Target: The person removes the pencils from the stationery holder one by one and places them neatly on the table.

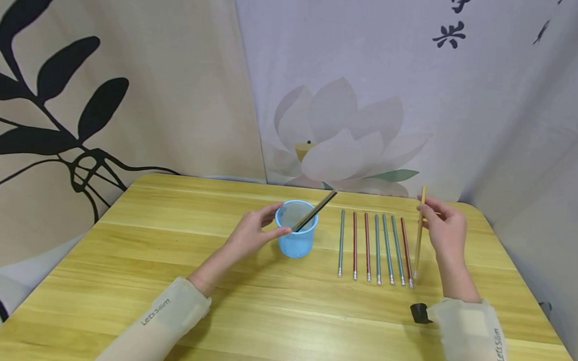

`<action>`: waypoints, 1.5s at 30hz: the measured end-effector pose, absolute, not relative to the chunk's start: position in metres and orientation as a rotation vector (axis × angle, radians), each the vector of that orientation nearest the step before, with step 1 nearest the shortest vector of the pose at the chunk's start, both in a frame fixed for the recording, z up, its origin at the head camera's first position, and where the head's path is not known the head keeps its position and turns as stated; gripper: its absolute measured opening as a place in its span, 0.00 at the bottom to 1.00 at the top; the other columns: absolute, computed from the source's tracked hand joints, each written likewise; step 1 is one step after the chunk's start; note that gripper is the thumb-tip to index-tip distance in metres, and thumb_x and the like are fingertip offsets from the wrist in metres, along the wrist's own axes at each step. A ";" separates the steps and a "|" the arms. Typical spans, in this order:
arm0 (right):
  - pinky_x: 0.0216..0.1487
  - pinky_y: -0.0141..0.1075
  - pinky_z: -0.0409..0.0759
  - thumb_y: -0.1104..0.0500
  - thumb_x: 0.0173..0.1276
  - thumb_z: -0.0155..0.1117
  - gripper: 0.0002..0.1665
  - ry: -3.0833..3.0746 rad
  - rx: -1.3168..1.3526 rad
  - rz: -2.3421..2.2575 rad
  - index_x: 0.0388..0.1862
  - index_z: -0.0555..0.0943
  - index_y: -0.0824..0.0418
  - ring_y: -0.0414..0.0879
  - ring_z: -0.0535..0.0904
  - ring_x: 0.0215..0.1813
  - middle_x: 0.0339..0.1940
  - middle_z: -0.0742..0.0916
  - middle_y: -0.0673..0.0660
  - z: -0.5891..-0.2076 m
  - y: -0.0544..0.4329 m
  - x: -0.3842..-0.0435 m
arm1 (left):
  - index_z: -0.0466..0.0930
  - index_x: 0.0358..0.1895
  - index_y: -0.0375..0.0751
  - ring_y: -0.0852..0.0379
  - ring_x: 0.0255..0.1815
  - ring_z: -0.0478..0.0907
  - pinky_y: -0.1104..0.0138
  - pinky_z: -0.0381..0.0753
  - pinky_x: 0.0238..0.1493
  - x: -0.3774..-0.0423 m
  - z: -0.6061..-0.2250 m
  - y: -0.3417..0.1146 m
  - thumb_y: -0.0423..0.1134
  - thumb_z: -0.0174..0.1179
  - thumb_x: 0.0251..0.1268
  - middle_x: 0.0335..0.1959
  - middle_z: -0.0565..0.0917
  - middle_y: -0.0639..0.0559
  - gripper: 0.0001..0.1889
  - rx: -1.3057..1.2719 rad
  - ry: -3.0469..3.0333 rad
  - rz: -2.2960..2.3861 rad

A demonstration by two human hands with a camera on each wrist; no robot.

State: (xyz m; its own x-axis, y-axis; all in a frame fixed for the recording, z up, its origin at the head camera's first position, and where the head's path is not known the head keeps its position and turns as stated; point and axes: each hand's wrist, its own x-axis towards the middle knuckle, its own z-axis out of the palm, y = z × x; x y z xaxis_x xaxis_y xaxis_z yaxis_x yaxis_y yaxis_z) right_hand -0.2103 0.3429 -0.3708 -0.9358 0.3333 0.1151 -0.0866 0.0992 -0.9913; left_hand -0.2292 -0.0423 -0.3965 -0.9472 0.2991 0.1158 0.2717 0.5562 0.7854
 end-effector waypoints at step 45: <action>0.29 0.25 0.85 0.54 0.76 0.56 0.28 -2.620 -0.593 1.574 0.67 0.72 0.72 0.30 0.78 0.28 0.23 0.77 0.29 -0.435 0.378 -0.245 | 0.65 0.73 0.38 0.41 0.67 0.77 0.54 0.80 0.66 -0.229 -0.397 -0.043 0.52 0.69 0.62 0.67 0.77 0.38 0.40 0.527 2.754 1.370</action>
